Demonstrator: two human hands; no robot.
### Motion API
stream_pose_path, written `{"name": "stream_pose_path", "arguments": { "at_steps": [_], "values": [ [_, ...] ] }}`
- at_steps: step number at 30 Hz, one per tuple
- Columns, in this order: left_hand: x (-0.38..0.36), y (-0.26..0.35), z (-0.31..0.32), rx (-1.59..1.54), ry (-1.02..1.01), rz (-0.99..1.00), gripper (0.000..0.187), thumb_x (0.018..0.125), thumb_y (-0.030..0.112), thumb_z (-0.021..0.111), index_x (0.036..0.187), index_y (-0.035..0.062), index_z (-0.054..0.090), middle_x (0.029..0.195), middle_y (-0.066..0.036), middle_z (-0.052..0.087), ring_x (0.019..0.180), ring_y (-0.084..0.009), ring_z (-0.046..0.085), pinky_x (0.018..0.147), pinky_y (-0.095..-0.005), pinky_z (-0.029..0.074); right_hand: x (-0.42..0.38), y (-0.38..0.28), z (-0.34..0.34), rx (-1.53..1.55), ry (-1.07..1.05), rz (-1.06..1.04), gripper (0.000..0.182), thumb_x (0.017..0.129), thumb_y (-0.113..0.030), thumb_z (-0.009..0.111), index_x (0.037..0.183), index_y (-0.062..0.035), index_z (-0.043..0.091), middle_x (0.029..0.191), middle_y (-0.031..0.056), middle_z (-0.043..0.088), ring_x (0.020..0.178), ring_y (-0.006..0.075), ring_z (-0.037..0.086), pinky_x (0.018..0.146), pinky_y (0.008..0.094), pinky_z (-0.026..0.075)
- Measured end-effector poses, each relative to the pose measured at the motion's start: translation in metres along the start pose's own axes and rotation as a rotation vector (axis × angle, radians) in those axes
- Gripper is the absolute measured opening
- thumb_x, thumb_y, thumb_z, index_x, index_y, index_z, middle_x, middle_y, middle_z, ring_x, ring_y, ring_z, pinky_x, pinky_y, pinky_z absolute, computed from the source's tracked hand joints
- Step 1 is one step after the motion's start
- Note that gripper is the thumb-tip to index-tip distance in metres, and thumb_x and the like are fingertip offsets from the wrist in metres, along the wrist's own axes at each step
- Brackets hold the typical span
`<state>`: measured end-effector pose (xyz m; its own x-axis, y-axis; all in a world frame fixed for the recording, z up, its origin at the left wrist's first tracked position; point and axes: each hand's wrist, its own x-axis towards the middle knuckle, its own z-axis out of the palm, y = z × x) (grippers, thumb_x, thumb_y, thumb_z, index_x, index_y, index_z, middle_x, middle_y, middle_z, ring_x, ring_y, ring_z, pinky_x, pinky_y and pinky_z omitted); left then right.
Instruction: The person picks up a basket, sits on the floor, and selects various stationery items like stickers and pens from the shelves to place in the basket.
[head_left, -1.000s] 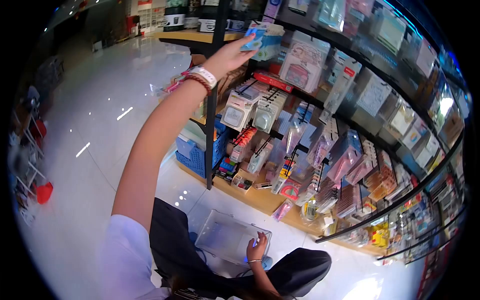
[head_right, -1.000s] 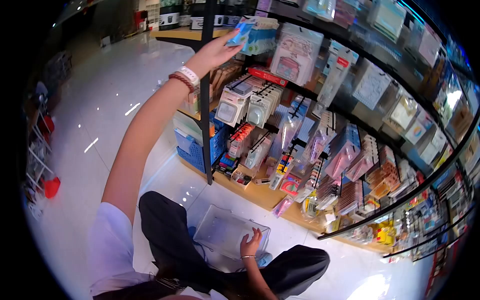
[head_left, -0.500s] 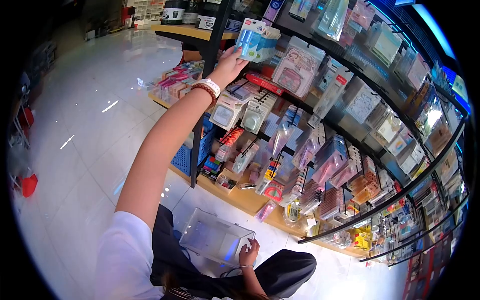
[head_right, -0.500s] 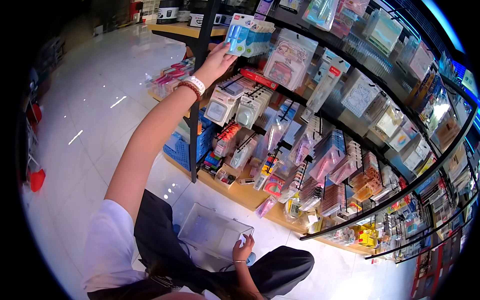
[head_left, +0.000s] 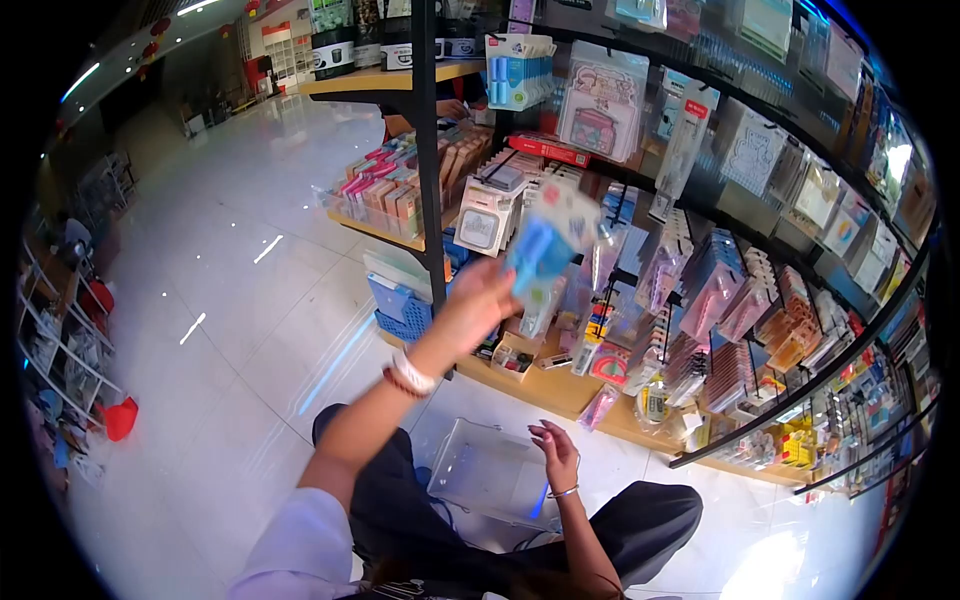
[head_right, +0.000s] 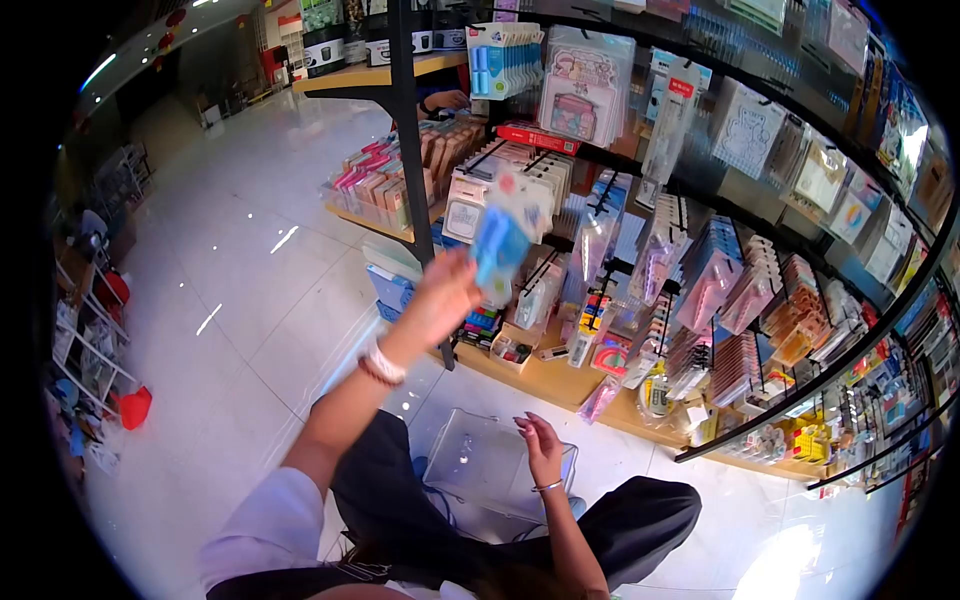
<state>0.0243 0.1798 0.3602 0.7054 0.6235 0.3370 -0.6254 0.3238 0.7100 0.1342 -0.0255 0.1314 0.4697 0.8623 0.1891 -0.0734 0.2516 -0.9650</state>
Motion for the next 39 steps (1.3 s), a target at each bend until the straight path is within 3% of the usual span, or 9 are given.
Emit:
{"name": "stream_pose_path", "arguments": {
  "at_steps": [6,20,25,26,28,30,34,37,39],
  "values": [
    [-0.134,-0.186,-0.052,-0.084,0.387,-0.291,0.021,0.082,0.014,0.057,0.100,0.0044,0.049,0.094,-0.002,0.054,0.083,-0.0114,0.053,0.071,-0.0265,0.044,-0.011,0.026,0.005,0.570,0.213,0.131,0.043,0.091,-0.036,0.037,0.113,0.0000,0.045,0.099,0.0112,0.056,0.095,0.0217,0.054,0.079,0.0392,0.047],
    [-0.294,-0.357,-0.161,0.317,0.666,-0.922,0.014,0.074,0.015,0.065,0.080,0.0023,0.060,0.070,-0.003,0.059,0.061,-0.0101,0.055,0.052,-0.0207,0.043,-0.100,0.231,-0.048,0.145,0.465,1.051,0.017,0.078,-0.018,0.061,0.089,-0.0064,0.055,0.088,0.0088,0.055,0.082,0.0229,0.056,0.066,0.0415,0.051],
    [-0.294,-0.361,-0.167,1.490,0.249,-0.771,0.018,0.067,0.017,0.062,0.077,0.0014,0.063,0.060,-0.011,0.058,0.052,-0.0142,0.056,0.048,-0.0284,0.044,-0.100,0.275,-0.052,-0.058,0.318,1.026,0.035,0.076,-0.016,0.060,0.106,-0.0017,0.049,0.099,0.0160,0.054,0.088,0.0273,0.055,0.068,0.0427,0.051],
    [-0.275,-0.346,-0.157,1.491,0.248,-0.768,0.018,0.067,0.017,0.062,0.077,0.0014,0.063,0.060,-0.011,0.058,0.052,-0.0142,0.056,0.048,-0.0284,0.044,-0.101,0.276,-0.051,-0.022,0.336,0.999,0.043,0.076,-0.016,0.060,0.112,0.0000,0.045,0.102,0.0194,0.053,0.089,0.0291,0.055,0.071,0.0420,0.050],
    [-0.208,-0.295,-0.127,1.527,-0.465,-0.854,0.017,0.072,0.014,0.060,0.084,0.0023,0.060,0.075,-0.007,0.061,0.066,-0.0126,0.059,0.056,-0.0240,0.047,-0.101,0.287,-0.051,-0.484,0.283,0.892,0.047,0.076,-0.015,0.059,0.116,0.0012,0.041,0.104,0.0220,0.052,0.090,0.0307,0.055,0.073,0.0399,0.049],
    [-0.138,-0.233,-0.095,0.918,-0.483,-1.168,0.020,0.073,0.014,0.060,0.090,0.0027,0.057,0.081,-0.009,0.062,0.070,-0.0144,0.060,0.059,-0.0248,0.049,-0.100,0.287,-0.048,-0.937,0.221,0.752,0.052,0.076,-0.015,0.057,0.120,0.0024,0.037,0.106,0.0246,0.050,0.090,0.0323,0.055,0.075,0.0378,0.048],
    [-0.010,-0.051,0.012,0.647,-0.370,-0.397,0.018,0.081,0.019,0.059,0.087,0.0044,0.051,0.073,-0.003,0.059,0.065,-0.0095,0.058,0.051,-0.0208,0.046,-0.085,0.214,-0.035,-0.831,0.315,0.368,0.053,0.075,-0.013,0.058,0.120,0.0032,0.034,0.103,0.0252,0.051,0.092,0.0313,0.055,0.078,0.0355,0.046],
    [0.091,0.011,0.040,0.866,0.191,0.695,0.031,0.072,0.017,0.068,0.090,0.0018,0.047,0.074,-0.002,0.053,0.067,-0.0102,0.052,0.063,-0.0235,0.043,-0.064,0.137,-0.018,-0.575,0.355,0.270,0.049,0.076,-0.009,0.057,0.119,0.0016,0.036,0.103,0.0224,0.053,0.092,0.0285,0.056,0.075,0.0345,0.047],
    [0.160,0.038,0.035,1.040,0.437,0.968,0.053,0.064,0.020,0.073,0.102,-0.0005,0.041,0.094,-0.013,0.048,0.085,-0.0222,0.049,0.073,-0.0306,0.043,-0.058,0.094,-0.011,-0.479,0.374,0.225,0.046,0.076,-0.007,0.056,0.118,0.0004,0.037,0.105,0.0208,0.052,0.091,0.0283,0.057,0.073,0.0331,0.048]
  ]
}}
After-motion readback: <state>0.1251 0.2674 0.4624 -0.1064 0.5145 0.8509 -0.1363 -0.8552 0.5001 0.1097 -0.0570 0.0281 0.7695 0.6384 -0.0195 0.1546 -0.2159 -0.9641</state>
